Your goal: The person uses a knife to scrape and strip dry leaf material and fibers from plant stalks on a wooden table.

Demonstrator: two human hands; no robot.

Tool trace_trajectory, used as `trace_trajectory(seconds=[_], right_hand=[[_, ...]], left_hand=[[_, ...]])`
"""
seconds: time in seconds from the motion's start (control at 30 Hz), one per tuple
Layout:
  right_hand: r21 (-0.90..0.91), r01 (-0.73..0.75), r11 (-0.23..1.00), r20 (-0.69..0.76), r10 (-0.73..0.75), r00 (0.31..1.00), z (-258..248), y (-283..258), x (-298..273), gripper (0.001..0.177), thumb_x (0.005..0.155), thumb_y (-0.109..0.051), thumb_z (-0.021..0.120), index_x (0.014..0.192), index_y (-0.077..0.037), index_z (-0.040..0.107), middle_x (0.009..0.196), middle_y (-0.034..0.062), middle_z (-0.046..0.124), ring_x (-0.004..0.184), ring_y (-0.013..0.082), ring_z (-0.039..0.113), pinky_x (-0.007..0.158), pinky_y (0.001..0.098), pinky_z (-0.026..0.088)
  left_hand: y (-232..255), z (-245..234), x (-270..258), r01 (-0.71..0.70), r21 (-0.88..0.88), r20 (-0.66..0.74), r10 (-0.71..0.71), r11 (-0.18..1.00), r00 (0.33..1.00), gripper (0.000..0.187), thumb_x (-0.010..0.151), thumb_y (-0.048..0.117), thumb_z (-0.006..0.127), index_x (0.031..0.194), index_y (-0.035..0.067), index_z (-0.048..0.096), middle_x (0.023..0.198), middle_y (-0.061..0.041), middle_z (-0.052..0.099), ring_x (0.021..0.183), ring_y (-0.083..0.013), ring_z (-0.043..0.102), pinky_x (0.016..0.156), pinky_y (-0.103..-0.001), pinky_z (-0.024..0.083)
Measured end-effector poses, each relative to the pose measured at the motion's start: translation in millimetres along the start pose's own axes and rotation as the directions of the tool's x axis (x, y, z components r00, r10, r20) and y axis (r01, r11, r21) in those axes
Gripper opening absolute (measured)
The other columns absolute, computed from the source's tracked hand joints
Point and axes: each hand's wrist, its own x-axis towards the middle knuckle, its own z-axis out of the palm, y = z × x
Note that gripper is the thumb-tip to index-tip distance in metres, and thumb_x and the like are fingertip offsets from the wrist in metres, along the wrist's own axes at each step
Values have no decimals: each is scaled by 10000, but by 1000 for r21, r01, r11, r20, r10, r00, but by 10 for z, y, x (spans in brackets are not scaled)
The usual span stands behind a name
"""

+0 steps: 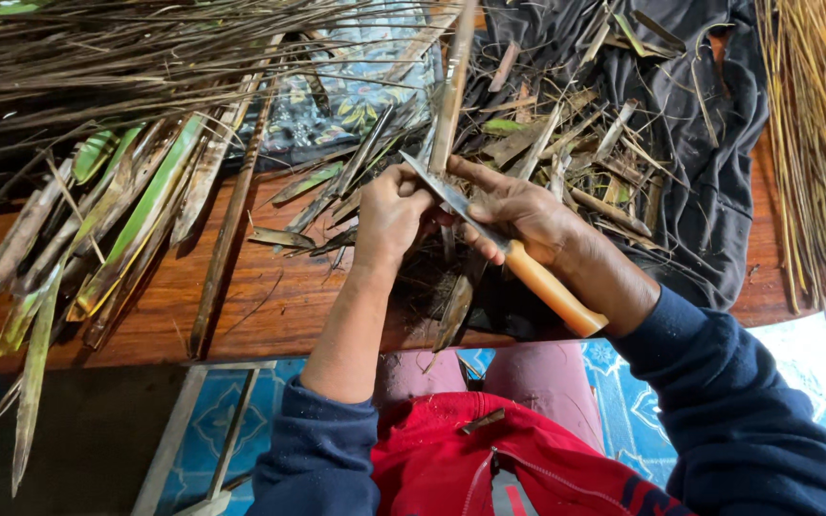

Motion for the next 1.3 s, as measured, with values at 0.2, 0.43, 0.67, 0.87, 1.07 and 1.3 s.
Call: trace_trajectory(seconds=[0.2,0.43,0.67,0.87,1.07,1.3], right_hand=[[-41,8,999,-73,-11,997,-39,27,-1,688,917,64,545,1561,-141,419,709,298,651,458,330,693,375,414,632],[-121,46,992,-201,-70,977,-40,52,39,608,905,78,583,1483,-90,498,729,361,657,409,373,664,324,445,595],[-226,131,965,-488,-229,842,-302,-241,7,461,935,48,610,1390,58,537,760,304,662,445,317,688,327,392,596],[-199,115,973,-330,-178,927,-357,-238,-2,525,962,10,538,1481,-61,496,721,190,640,436,230,648,319,303,582],[-52,71,996,-72,-75,995,-120,185,26,642,898,54,562,1512,-105,458,678,295,624,412,346,662,322,414,588],[-82,113,990,-72,-119,990,150,44,-78,636,910,79,538,1499,-160,513,658,335,628,385,365,644,300,405,590]], left_hand=[[146,61,-167,-49,224,6,49,973,999,240,721,251,736,946,182,784,818,-41,774,832,-207,758,754,-346,602],[81,160,-190,-311,299,-173,372,902,912,37,723,125,736,722,158,720,610,-19,711,638,-229,730,613,-370,575],[-146,193,-269,-425,483,-127,541,766,831,76,747,167,747,720,195,682,609,-65,691,647,-302,723,626,-416,572],[101,21,-398,-511,598,-126,702,618,701,215,797,20,778,733,116,597,588,-74,649,547,-271,668,588,-340,572],[-161,108,-191,-560,755,-71,892,340,446,212,831,42,726,834,167,555,729,-20,531,699,-267,591,658,-365,510],[-33,47,-287,-595,427,-147,702,680,697,205,880,-43,650,776,126,600,648,-33,618,574,-217,593,630,-321,493]])
